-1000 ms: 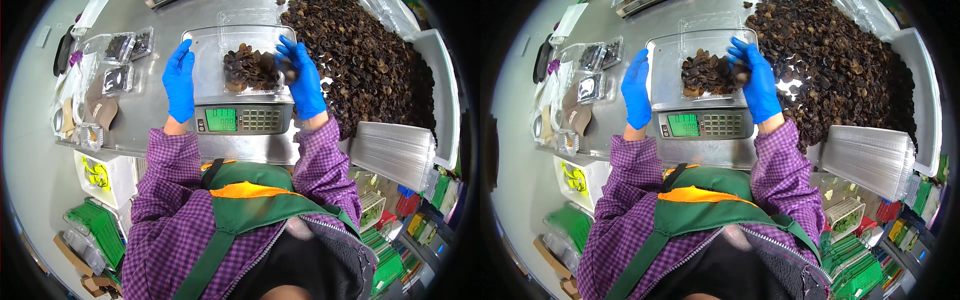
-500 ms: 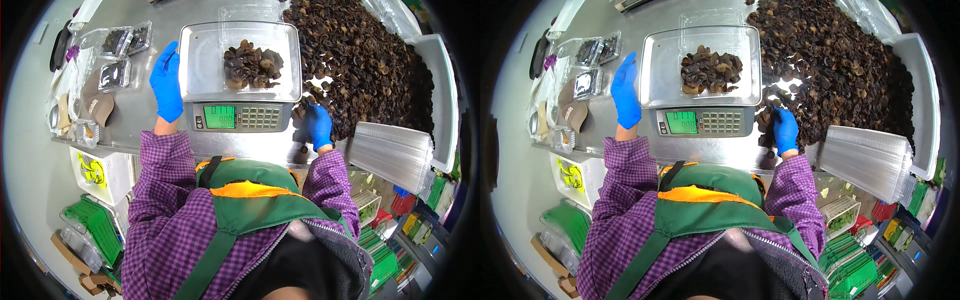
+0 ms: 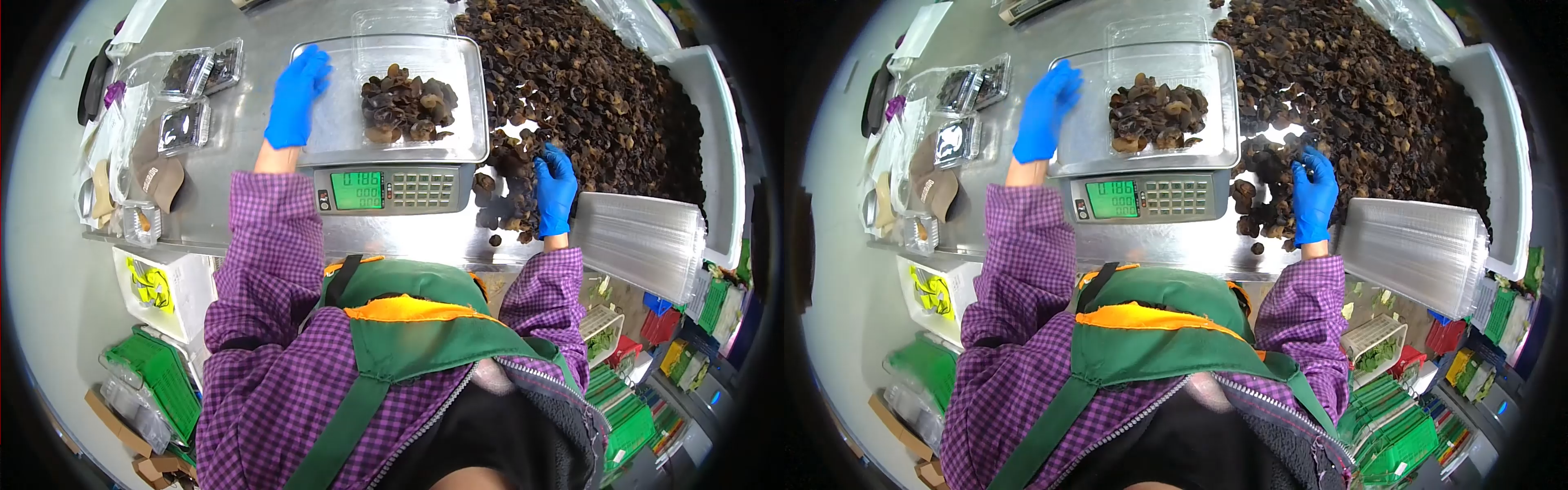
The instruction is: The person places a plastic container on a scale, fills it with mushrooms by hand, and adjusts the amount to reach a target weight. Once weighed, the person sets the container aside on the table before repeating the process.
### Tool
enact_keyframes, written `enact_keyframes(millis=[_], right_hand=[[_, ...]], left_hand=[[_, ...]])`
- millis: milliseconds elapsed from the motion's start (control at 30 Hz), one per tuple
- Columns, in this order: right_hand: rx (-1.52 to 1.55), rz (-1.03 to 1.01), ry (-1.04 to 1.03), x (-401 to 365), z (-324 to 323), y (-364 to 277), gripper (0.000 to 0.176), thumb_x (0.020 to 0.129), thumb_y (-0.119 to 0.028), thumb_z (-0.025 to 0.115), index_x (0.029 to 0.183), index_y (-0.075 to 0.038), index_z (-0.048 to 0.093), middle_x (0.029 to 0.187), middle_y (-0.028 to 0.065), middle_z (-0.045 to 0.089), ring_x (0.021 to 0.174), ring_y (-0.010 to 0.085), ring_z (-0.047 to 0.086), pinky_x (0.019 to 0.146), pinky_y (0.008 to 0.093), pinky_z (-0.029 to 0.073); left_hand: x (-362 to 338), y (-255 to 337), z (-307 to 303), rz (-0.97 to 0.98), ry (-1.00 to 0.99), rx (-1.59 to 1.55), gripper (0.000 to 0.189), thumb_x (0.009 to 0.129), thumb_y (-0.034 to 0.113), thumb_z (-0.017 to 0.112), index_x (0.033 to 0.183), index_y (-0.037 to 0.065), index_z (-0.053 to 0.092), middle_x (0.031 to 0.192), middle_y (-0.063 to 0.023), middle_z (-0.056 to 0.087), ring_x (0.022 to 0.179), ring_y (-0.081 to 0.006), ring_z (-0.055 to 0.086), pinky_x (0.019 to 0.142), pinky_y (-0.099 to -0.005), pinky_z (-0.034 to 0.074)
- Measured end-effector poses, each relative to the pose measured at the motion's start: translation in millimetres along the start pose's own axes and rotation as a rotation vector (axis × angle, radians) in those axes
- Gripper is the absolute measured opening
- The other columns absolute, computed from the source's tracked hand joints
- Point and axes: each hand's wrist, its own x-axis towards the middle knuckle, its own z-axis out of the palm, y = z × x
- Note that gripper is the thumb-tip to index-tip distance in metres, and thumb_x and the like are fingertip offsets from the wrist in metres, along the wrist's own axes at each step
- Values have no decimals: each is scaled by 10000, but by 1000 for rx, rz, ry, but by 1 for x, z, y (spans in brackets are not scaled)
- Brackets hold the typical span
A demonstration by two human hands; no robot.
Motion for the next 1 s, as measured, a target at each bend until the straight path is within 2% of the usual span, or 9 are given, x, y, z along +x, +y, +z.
enact_keyframes(millis=[33,200,267,400,533,767,833,933,1000], right_hand=[[11,62,-25,-1,4,11,263,806,-34,674,1067,-21,645,1162,108,616,1017,198,596,856,295,476],[-120,-103,-143,-5,16,-65,502,790,14,635,1277,-63,540,1245,149,563,1133,242,550,945,337,447],[225,126,-134,-12,31,-74,418,907,-112,601,1314,-71,511,1091,113,640,941,151,614,790,278,506],[509,473,-424,-8,42,-119,438,981,-351,474,1297,-51,514,959,93,654,711,123,629,596,216,486],[568,624,-453,-2,69,-128,402,943,-240,547,1270,-9,513,940,97,653,740,147,649,588,236,500],[652,572,-426,-3,88,-107,434,881,-108,613,1286,-3,496,926,89,656,786,148,647,680,283,525],[187,222,-325,-1,54,-122,479,863,-97,636,1313,-34,487,930,77,655,836,151,632,752,283,515],[10,-103,24,16,-54,-143,489,853,-46,638,1323,-60,501,1331,122,520,1172,204,531,980,306,434],[-399,-285,259,29,-149,-131,454,862,15,591,1305,-42,511,1318,127,529,1230,232,489,1037,347,387]], left_hand=[[8,0,7,-191,-77,-103,482,939,313,534,1331,43,458,1252,-123,559,1107,-232,551,951,-345,430],[29,-11,30,-183,-233,-395,527,954,406,489,1359,76,420,1317,-113,501,1118,-227,527,956,-348,418],[9,4,33,65,-191,5,448,942,340,517,1337,136,458,1160,-77,603,1047,-132,551,900,-286,417],[-46,-3,21,315,-102,709,675,842,237,674,1423,104,356,1262,-138,537,1089,-185,548,917,-344,452],[-67,-9,-7,-124,-429,400,708,829,149,653,1440,43,310,1350,-126,475,954,-127,587,766,-274,481],[-73,-25,11,-190,-262,130,635,852,114,599,1426,40,340,1363,-129,465,985,-127,583,789,-261,473],[-78,-13,10,-176,-255,181,609,866,139,592,1418,40,354,1347,-122,479,1022,-137,576,810,-269,471],[-80,12,-3,-170,-206,221,565,890,195,581,1400,45,388,1320,-102,504,1073,-153,569,856,-279,459],[-79,19,-17,-176,-169,213,546,900,226,576,1389,51,407,1310,-89,515,1086,-158,568,881,-283,450]])
